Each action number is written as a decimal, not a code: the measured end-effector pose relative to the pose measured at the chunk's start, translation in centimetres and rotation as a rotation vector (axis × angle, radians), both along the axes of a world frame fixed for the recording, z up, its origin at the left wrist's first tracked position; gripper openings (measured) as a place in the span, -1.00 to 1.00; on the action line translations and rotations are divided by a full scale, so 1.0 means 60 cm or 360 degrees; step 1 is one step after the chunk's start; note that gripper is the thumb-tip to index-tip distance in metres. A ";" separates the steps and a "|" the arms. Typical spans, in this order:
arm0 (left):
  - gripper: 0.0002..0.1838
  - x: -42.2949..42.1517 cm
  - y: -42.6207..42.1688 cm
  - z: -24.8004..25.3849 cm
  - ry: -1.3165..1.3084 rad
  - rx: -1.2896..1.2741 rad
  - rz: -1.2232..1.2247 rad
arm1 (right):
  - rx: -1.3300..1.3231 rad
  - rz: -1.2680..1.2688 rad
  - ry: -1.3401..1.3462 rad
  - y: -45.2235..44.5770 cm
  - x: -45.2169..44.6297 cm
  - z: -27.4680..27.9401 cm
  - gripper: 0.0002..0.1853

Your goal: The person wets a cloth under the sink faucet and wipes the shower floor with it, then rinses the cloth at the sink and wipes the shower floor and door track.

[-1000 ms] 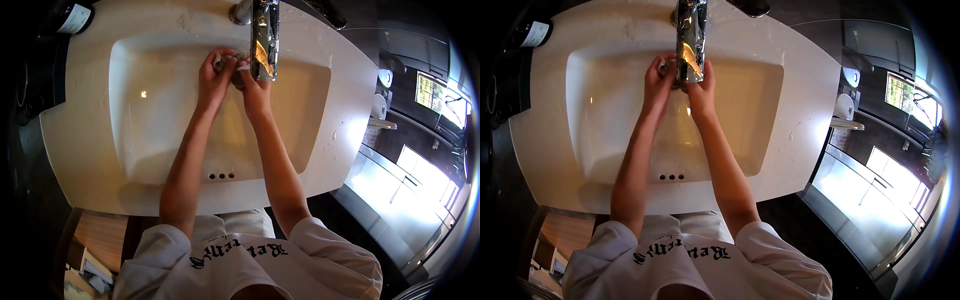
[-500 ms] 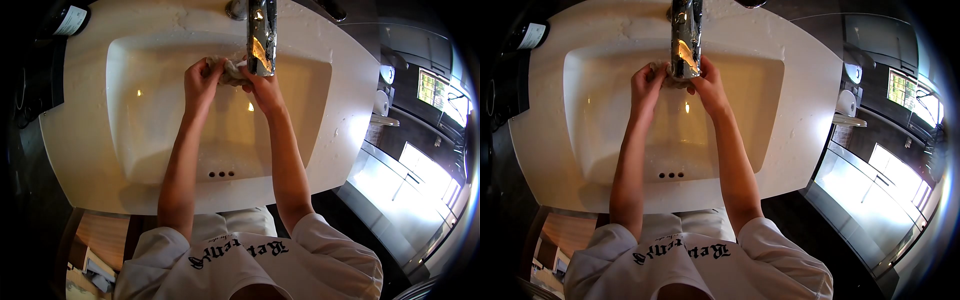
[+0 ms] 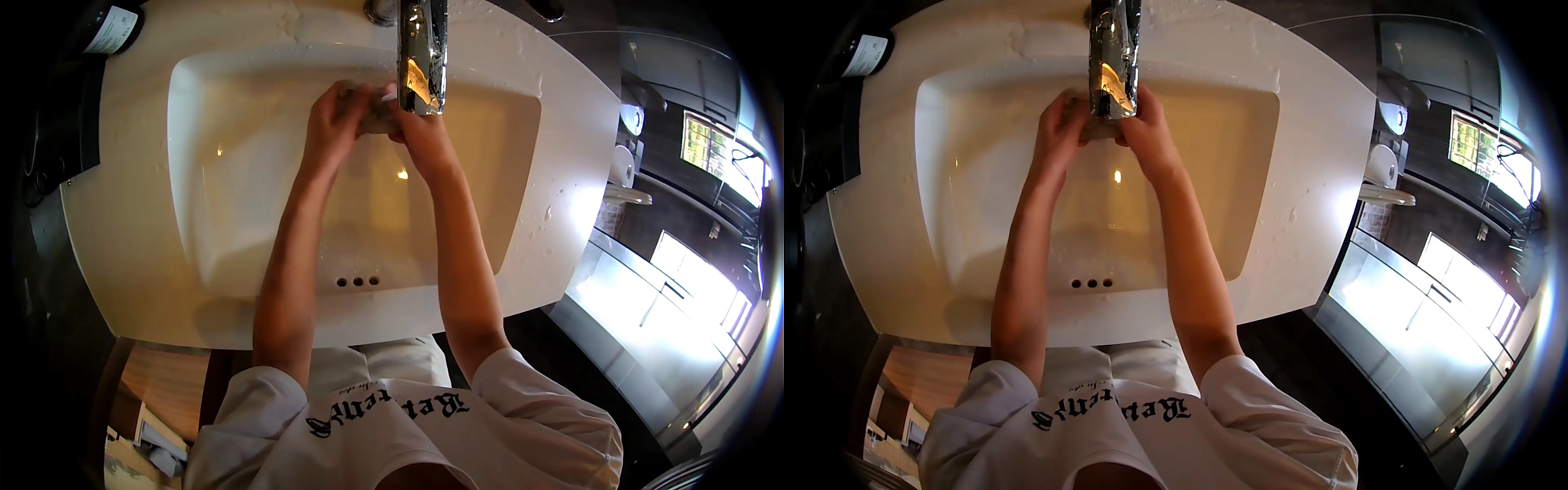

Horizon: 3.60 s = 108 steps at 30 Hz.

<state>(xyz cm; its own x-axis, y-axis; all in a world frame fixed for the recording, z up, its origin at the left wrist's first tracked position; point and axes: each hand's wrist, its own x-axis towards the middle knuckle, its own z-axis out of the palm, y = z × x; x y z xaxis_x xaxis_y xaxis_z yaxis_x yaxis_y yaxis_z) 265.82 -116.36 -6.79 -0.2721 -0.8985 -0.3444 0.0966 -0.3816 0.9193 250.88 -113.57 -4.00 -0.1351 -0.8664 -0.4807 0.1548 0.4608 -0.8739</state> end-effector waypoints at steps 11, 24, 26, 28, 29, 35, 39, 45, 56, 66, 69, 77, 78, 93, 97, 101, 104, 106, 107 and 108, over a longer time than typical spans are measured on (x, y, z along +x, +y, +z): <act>-0.69 -0.044 0.000 -0.030 0.0219 0.0066 0.0140 | 0.0030 -0.0414 -0.0431 -0.007 0.005 -0.010 -0.84; -0.49 -0.081 -0.002 -0.060 -0.0260 -0.0171 0.0358 | -0.0502 -0.0708 0.0398 0.012 0.057 -0.076 -0.82; -0.49 -0.062 -0.015 -0.051 -0.0128 0.0050 0.0404 | -0.0395 -0.0584 0.0306 0.015 0.067 -0.075 -0.86; -0.55 -0.067 0.008 -0.046 -0.0300 -0.0035 0.0429 | -0.0369 -0.0519 0.0260 0.007 0.062 -0.092 -0.81; -0.59 -0.078 0.029 -0.047 -0.0361 -0.0326 0.0476 | -0.0361 -0.0532 0.0263 0.000 0.049 -0.104 -0.77; -0.69 -0.030 -0.008 -0.061 0.0021 -0.0006 0.0324 | -0.0251 -0.0400 0.0240 0.035 0.083 -0.090 -0.68; -0.69 -0.025 0.004 -0.047 -0.0062 0.0097 0.0332 | -0.0410 -0.0595 0.0082 0.012 0.049 -0.089 -0.82; -0.74 0.014 -0.009 0.007 0.0044 0.0300 -0.0053 | -0.0244 -0.0494 -0.0213 -0.006 0.000 -0.057 -0.88; -0.64 -0.041 -0.016 -0.052 -0.0235 -0.0457 0.0234 | -0.0237 -0.0762 -0.0469 0.013 0.018 -0.057 -0.78; -0.65 -0.074 -0.019 -0.063 0.0073 -0.0331 0.0422 | -0.0125 -0.0727 -0.1135 0.003 0.012 -0.069 -0.73; -0.60 -0.060 -0.019 -0.058 0.0078 -0.0062 0.0561 | -0.0457 -0.0670 0.0207 0.002 0.068 -0.062 -0.70; -0.54 -0.052 -0.011 -0.071 -0.0245 -0.0300 0.0437 | -0.0298 -0.0760 0.0124 0.010 0.095 -0.042 -0.77; -0.56 -0.043 -0.020 -0.064 -0.0310 -0.0223 0.0357 | -0.0295 -0.0755 0.0121 0.011 0.097 -0.050 -0.77; -0.69 -0.014 0.001 -0.008 0.0145 0.0527 0.0359 | -0.0286 -0.0838 -0.0566 -0.019 0.065 -0.065 -0.88; -0.72 -0.007 -0.018 -0.067 0.0133 0.0147 0.0359 | -0.0280 -0.0440 -0.0632 -0.020 0.027 -0.072 -0.87; -0.71 -0.001 -0.029 -0.041 0.0493 0.0321 0.0129 | -0.0289 -0.0427 -0.1016 -0.014 0.016 -0.080 -0.83; -0.69 -0.029 -0.032 -0.007 0.0542 0.0572 0.0371 | -0.0290 -0.0574 -0.0997 -0.013 0.017 -0.091 -0.79; -0.69 -0.038 -0.029 -0.022 0.0385 0.0323 0.0360 | -0.0339 -0.0644 -0.0764 -0.018 0.025 -0.080 -0.72; -0.68 -0.042 -0.027 -0.030 0.0234 0.0084 0.0345 | -0.0155 -0.0601 -0.0360 -0.015 0.033 -0.075 -0.70; -0.68 -0.045 -0.029 -0.041 0.0235 0.0087 0.0343 | -0.0193 -0.0636 -0.0072 -0.013 0.051 -0.066 -0.70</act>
<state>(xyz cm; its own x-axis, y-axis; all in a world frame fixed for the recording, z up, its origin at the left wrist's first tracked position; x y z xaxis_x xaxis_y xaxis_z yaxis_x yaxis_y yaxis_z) 263.13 -118.08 -9.23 -0.1272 -0.9223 -0.3650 0.3124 -0.3865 0.8678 253.97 -114.36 -7.98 -0.4531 -0.8007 -0.3919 0.3400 0.2511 -0.9063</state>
